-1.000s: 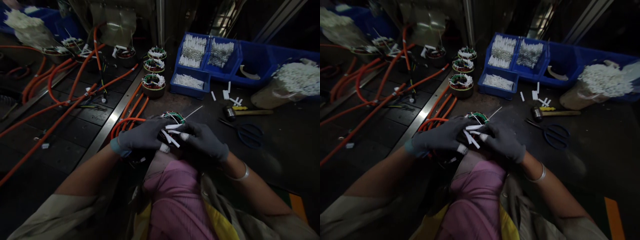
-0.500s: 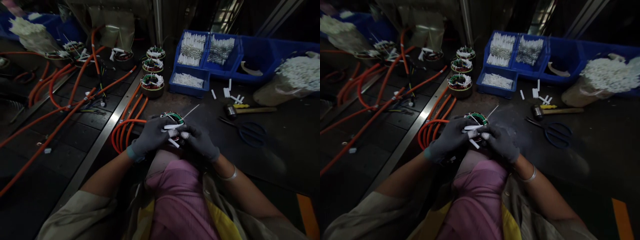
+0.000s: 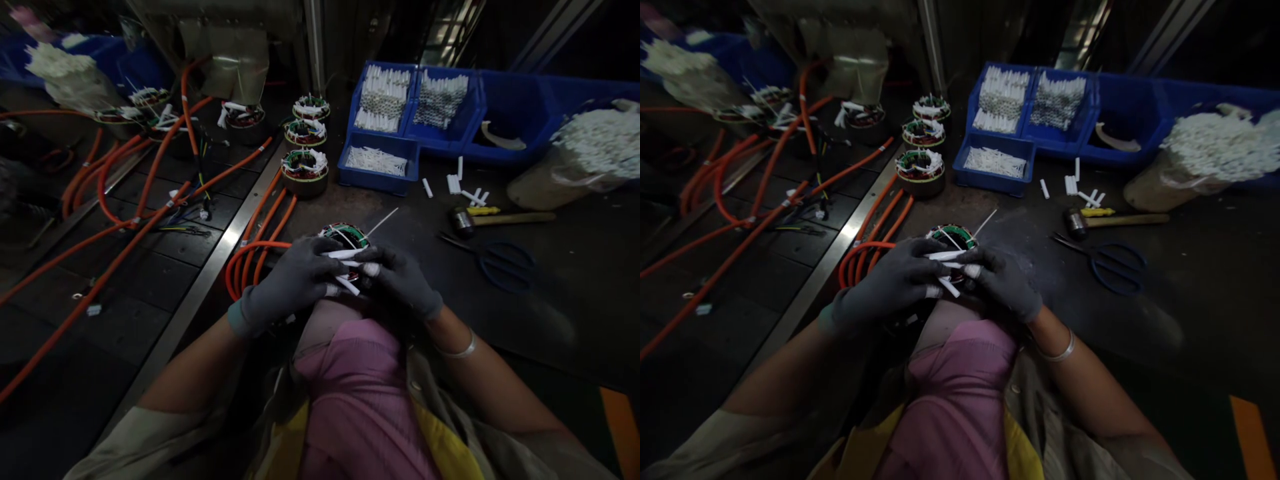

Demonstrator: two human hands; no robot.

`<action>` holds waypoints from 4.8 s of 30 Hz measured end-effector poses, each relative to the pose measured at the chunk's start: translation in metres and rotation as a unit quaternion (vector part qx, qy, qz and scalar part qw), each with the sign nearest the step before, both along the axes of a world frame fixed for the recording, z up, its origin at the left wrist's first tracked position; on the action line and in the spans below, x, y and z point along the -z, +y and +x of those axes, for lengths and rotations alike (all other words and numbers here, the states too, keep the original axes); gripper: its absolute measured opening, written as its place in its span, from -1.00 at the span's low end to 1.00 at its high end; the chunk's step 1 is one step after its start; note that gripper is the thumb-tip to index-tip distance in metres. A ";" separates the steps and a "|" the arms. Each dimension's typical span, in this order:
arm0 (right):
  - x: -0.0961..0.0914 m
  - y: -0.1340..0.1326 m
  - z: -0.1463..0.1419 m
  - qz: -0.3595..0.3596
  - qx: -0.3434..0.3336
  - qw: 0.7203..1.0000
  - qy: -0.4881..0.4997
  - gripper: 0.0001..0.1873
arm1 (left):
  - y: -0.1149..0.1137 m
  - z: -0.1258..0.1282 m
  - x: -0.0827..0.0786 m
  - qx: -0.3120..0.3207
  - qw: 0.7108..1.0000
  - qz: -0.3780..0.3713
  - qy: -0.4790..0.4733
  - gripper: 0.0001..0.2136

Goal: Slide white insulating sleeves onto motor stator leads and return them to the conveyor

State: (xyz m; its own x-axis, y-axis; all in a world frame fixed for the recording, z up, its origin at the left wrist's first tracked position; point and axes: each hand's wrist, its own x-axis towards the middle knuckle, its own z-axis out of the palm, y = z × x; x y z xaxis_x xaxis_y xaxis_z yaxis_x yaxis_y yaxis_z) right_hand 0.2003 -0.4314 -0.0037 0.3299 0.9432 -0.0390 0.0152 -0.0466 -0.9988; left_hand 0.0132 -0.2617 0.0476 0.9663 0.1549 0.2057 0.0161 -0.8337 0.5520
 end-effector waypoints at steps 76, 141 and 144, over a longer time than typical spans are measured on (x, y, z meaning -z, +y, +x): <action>-0.029 -0.001 0.005 0.003 0.035 0.952 -0.304 -0.80 | 0.008 0.019 -0.015 0.031 0.965 -0.238 0.102 -0.61; -0.038 0.012 0.016 -0.042 -0.034 0.968 -0.245 -0.81 | -0.016 0.000 0.027 -0.029 0.999 0.039 -0.019 -0.56; -0.021 -0.008 0.006 -0.011 0.033 0.982 -0.186 -0.73 | -0.023 -0.002 0.032 -0.022 0.996 0.084 -0.026 -0.52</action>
